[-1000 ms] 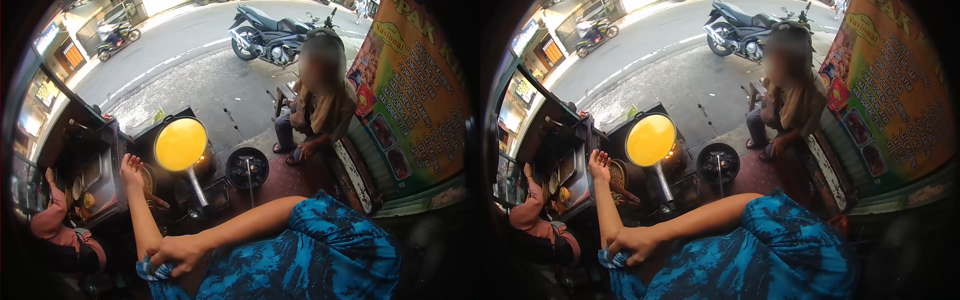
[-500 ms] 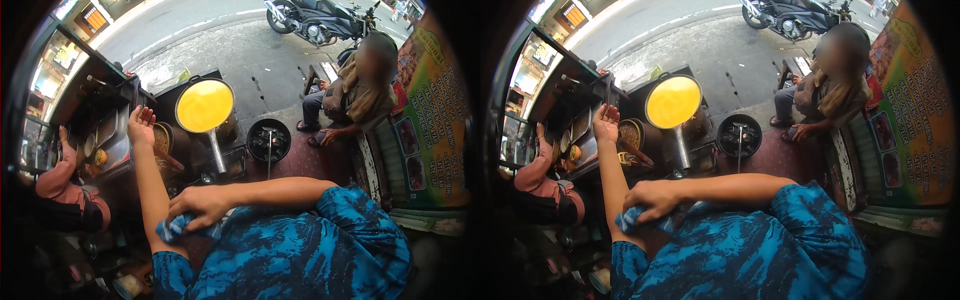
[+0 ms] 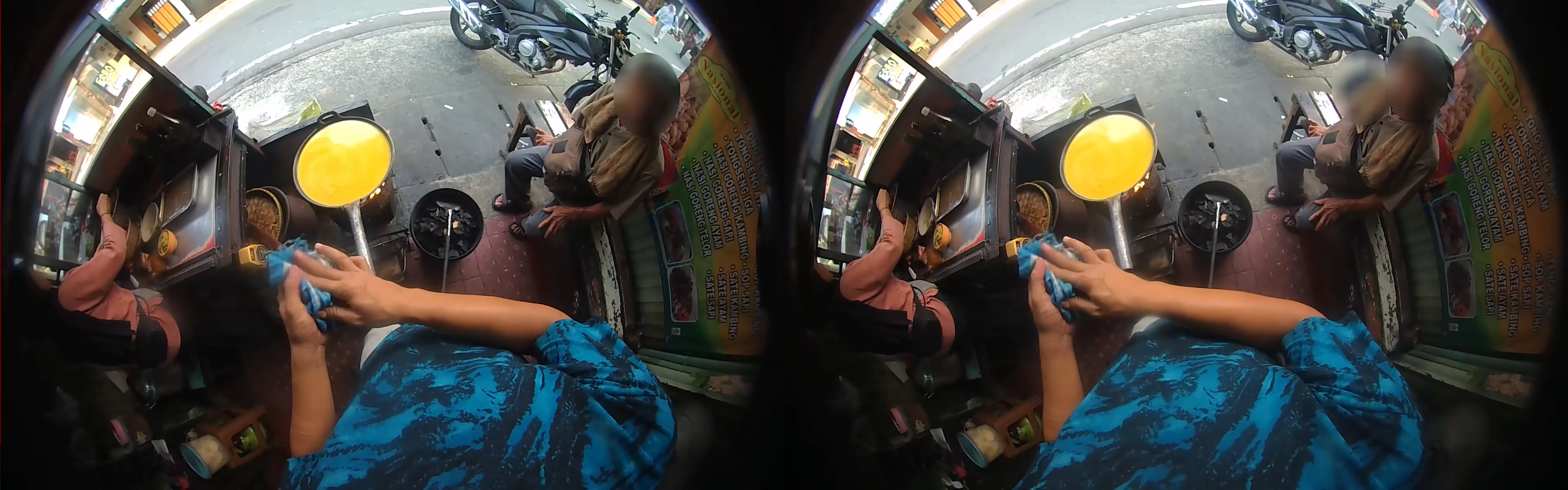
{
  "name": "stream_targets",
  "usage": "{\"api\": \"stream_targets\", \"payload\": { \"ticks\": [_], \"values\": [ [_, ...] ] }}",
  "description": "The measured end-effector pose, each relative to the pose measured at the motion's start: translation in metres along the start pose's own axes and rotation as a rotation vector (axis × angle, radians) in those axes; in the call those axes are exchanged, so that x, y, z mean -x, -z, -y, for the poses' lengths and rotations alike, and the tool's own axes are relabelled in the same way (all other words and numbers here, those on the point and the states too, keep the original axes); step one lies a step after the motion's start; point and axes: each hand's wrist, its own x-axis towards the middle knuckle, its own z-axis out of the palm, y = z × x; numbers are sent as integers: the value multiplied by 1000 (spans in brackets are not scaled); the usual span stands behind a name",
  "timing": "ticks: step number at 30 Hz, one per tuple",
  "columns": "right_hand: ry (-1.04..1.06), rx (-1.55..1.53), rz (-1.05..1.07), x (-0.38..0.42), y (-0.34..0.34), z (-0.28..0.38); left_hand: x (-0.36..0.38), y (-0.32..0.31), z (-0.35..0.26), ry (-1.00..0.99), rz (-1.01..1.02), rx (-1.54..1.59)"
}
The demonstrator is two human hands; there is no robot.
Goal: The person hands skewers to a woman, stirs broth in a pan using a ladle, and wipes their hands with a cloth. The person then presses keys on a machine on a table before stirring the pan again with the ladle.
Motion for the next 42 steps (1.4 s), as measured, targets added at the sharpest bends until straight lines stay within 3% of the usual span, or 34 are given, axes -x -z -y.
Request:
{"api": "stream_targets", "payload": {
  "ticks": [3,5,6,13,15,16,19,21,23,25,27,29,30,31,33,35,37,39,42],
  "values": [
    [14,128,77,-1,0,8,10,-3,-9,-118,-72,-132],
    [82,52,-79,-3,-5,7,14,-5,-11,-171,-131,-137],
    [101,23,-151,-4,-7,8,13,-6,-12,-175,-152,-153],
    [165,-60,-140,4,5,-2,10,7,-10,-131,-280,-230],
    [236,-24,-111,4,17,8,5,15,-26,120,-166,79],
    [201,40,-63,7,21,14,9,13,-25,138,-86,182],
    [108,263,80,12,10,11,16,-2,-11,36,-18,20],
    [55,149,64,13,2,4,15,-3,-6,-15,57,-85],
    [150,139,57,14,7,-5,8,7,2,-52,-24,-245],
    [209,173,-35,16,8,-3,-2,23,7,18,84,-194],
    [221,157,-77,12,10,4,-1,23,5,-13,52,-202],
    [228,160,-67,13,8,3,-2,32,-5,213,-22,82],
    [227,172,-77,12,13,9,10,7,-21,306,3,261],
    [210,118,-74,10,18,19,21,-12,-31,309,15,259],
    [186,72,-72,11,14,22,43,-42,-36,118,-72,281],
    [87,-175,98,12,-3,22,62,-63,-25,77,5,371],
    [23,-261,125,12,-1,24,56,-44,-26,64,53,244],
    [-28,-749,273,5,8,18,51,-20,-31,49,101,132],
    [-63,-805,269,10,14,20,50,1,-32,41,152,-20]
  ]
}}
